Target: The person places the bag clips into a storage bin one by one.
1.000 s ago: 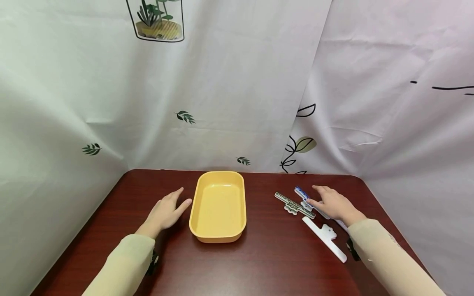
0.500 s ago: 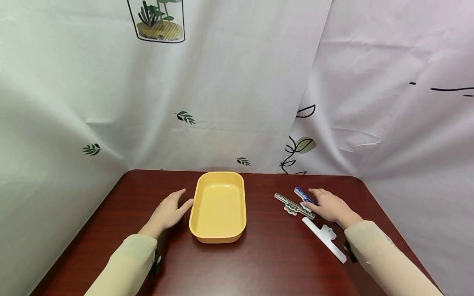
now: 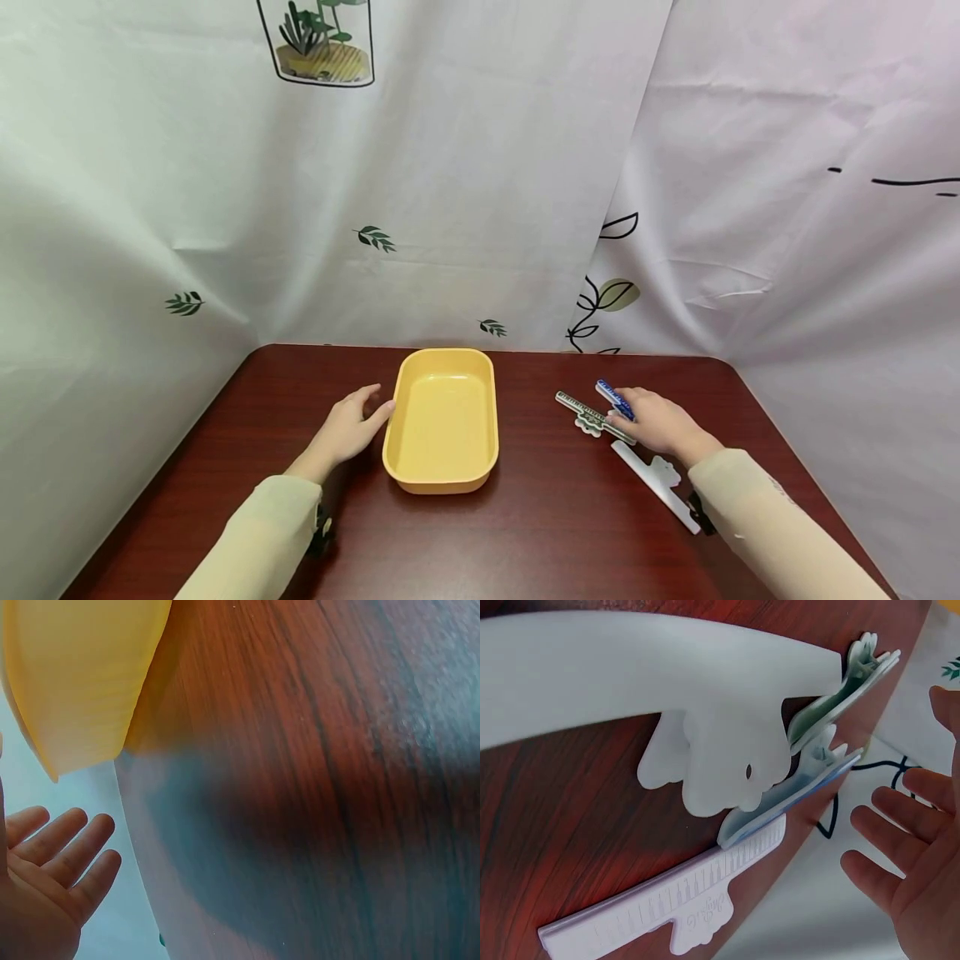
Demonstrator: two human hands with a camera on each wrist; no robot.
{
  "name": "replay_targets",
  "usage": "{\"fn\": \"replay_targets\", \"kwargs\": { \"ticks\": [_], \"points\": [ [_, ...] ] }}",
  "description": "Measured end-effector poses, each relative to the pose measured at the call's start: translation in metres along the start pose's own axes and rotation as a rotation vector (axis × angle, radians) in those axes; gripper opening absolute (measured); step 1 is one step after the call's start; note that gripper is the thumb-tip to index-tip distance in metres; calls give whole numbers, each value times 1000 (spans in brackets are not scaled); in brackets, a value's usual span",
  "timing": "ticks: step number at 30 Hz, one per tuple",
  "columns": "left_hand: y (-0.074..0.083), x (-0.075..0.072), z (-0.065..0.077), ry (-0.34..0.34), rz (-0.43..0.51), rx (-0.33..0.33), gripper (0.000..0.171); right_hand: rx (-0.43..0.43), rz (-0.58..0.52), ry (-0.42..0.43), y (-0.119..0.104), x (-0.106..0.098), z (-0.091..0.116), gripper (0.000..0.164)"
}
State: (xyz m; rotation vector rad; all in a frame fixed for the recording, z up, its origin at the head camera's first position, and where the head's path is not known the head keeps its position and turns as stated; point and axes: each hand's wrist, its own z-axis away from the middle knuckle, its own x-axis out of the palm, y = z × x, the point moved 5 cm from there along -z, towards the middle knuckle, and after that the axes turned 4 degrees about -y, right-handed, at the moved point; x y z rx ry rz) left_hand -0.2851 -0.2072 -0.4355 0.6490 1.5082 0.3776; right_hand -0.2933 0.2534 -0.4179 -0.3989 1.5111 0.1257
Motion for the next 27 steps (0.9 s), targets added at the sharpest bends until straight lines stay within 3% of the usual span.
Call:
{"fn": "replay_targets", "kwargs": {
  "ticks": [7, 27],
  "points": [
    [3, 0, -1, -4, 23, 0, 67, 6, 1, -31, -1, 6, -3, 61],
    [11, 6, -2, -41, 110, -44, 55, -46, 17, -29, -14, 14, -6, 43]
  ]
}}
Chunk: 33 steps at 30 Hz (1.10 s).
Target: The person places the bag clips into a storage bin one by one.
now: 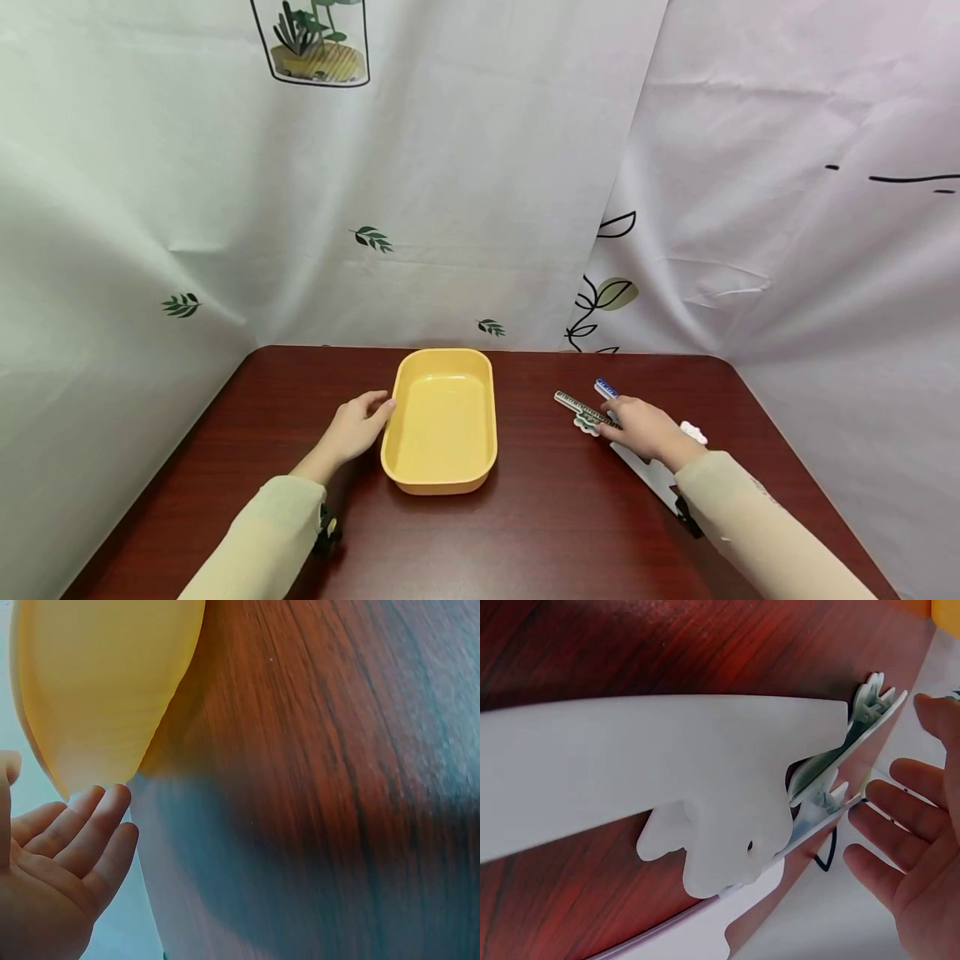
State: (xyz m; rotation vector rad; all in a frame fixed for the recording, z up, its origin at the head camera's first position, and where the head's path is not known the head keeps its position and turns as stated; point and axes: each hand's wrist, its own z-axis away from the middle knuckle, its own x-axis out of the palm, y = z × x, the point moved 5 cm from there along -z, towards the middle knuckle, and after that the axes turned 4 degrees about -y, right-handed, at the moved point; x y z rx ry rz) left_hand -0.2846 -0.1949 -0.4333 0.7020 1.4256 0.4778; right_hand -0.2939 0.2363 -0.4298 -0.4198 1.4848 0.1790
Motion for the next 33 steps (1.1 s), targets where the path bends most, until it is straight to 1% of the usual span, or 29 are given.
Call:
{"fn": "replay_targets", "kwargs": {
  "ticks": [6, 11, 15, 20, 23, 25, 27, 33],
  "points": [
    [1, 3, -1, 3, 21, 16, 47, -34, 13, 19, -3, 1, 0, 37],
    [1, 4, -2, 15, 29, 13, 42, -51, 29, 42, -6, 3, 0, 33],
    [1, 4, -3, 26, 53, -3, 40, -68, 38, 65, -10, 2, -1, 30],
    [0, 6, -4, 17, 152, -56, 36, -84, 46, 84, -16, 4, -2, 27],
    [-1, 8, -4, 8, 229, -93, 35, -117, 48, 103, -21, 5, -3, 22],
    [0, 9, -5, 10, 260, -111, 35, -139, 50, 120, -24, 5, -3, 18],
    [0, 10, -5, 10, 279, -123, 35, -163, 59, 139, -26, 6, -3, 15],
    [1, 11, -5, 12, 309, -155, 35, -191, 89, 175, -30, 6, -2, 11]
  ]
}}
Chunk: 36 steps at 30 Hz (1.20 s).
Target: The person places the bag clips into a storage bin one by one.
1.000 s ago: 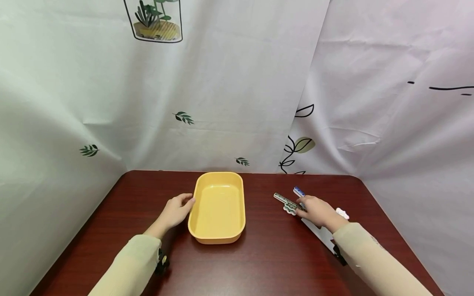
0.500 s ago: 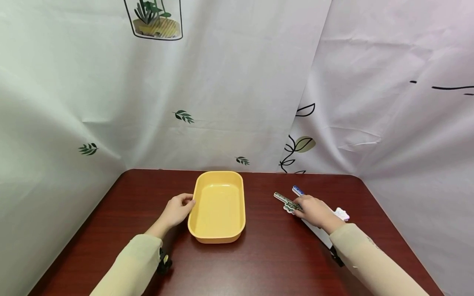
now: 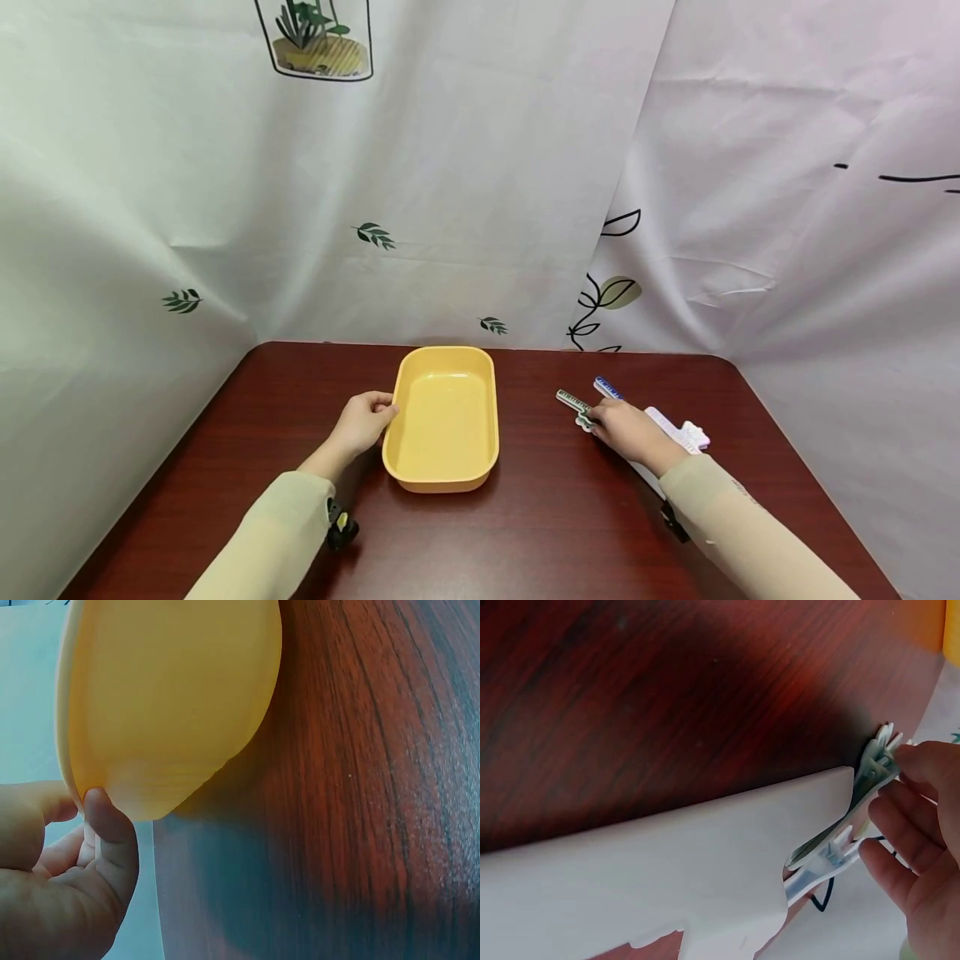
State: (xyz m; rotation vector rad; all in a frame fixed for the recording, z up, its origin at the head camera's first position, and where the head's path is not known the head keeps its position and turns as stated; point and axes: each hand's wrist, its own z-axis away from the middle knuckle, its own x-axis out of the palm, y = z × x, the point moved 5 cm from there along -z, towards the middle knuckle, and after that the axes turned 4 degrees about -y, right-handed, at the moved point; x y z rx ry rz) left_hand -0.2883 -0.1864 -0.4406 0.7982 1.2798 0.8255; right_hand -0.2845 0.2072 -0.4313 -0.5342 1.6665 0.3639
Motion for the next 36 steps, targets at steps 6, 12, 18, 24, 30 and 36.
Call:
{"fn": "replay_targets", "kwargs": {
  "ticks": [6, 12, 18, 24, 30, 36],
  "points": [
    [0, 1, 0, 1, 22, -12, 34, -10, 5, 6, 0, 2, 0, 9],
    [2, 2, 0, 3, 12, -16, 34, -24, -7, 26, -1, 3, 1, 10],
    [4, 1, 1, -4, -2, -25, 35, -8, -12, -7, -2, 6, 0, 15],
    [4, 0, 1, -6, -15, -36, 34, -69, -25, 22, -5, 7, -2, 14],
    [3, 0, 0, -6, -16, -36, 34, -91, -19, 22, -7, 7, -2, 14],
    [2, 1, 0, -1, -16, -26, 34, -86, -15, -4, -12, 6, -1, 13]
  ]
}}
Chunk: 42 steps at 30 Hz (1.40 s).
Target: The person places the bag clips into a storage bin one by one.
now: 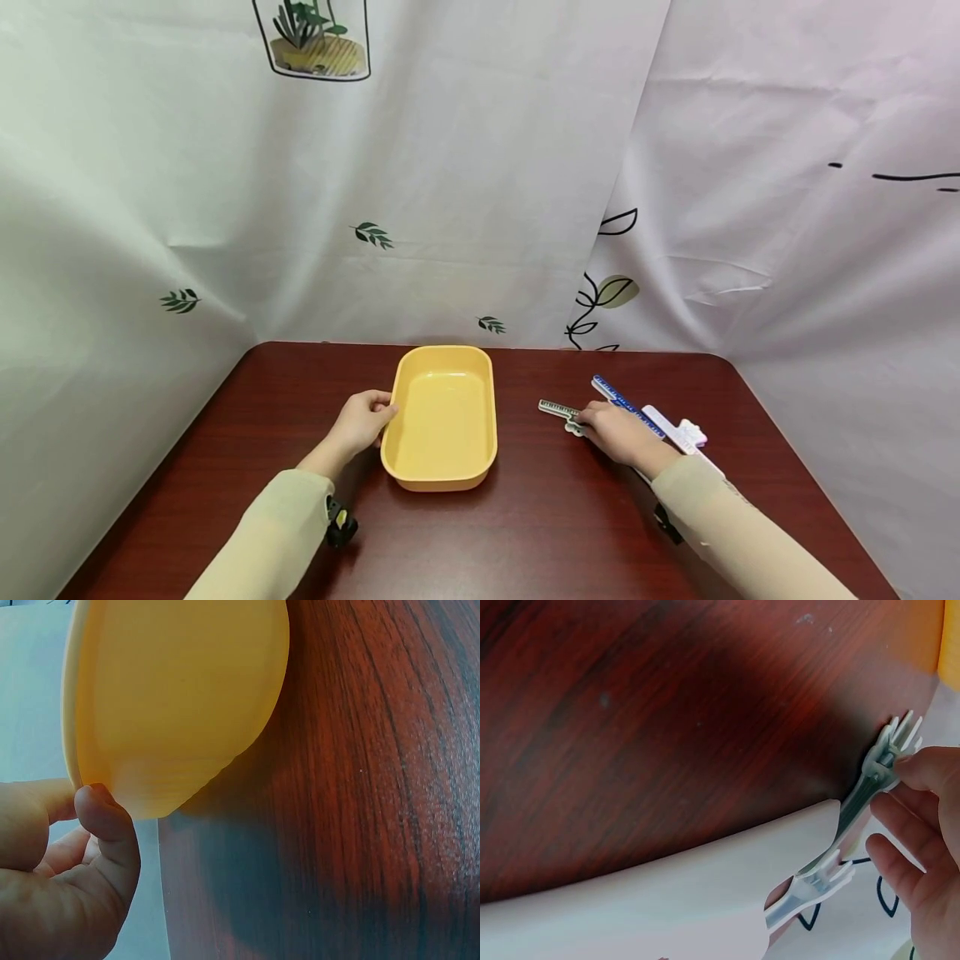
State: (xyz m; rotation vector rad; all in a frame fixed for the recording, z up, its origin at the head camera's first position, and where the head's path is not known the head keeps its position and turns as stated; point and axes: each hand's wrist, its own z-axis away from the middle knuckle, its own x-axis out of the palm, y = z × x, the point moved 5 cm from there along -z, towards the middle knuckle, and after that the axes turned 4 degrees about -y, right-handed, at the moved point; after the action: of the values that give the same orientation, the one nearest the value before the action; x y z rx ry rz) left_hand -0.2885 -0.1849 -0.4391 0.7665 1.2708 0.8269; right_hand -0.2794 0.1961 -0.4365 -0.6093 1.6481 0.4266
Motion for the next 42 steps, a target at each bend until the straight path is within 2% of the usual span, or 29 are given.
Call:
{"fn": "replay_targets", "kwargs": {
  "ticks": [13, 21, 31, 34, 36, 42],
  "points": [
    [-1, 0, 1, -16, -11, -25, 35, -68, 30, 9, -9, 4, -3, 17],
    [-1, 0, 0, -12, -2, -13, 35, -84, 39, 43, -12, 3, -2, 17],
    [0, 0, 0, -16, 0, -4, 34, -83, 13, 34, -15, 2, -3, 12],
    [0, 0, 0, -24, 0, -9, 35, -21, -10, 46, -14, 3, -3, 7],
    [0, 0, 0, -26, -4, -10, 35, 60, -29, 51, -11, 3, -3, 9],
    [-1, -1, 0, -22, -12, -8, 37, 341, -82, 13, -3, 7, -5, 33]
  ]
}}
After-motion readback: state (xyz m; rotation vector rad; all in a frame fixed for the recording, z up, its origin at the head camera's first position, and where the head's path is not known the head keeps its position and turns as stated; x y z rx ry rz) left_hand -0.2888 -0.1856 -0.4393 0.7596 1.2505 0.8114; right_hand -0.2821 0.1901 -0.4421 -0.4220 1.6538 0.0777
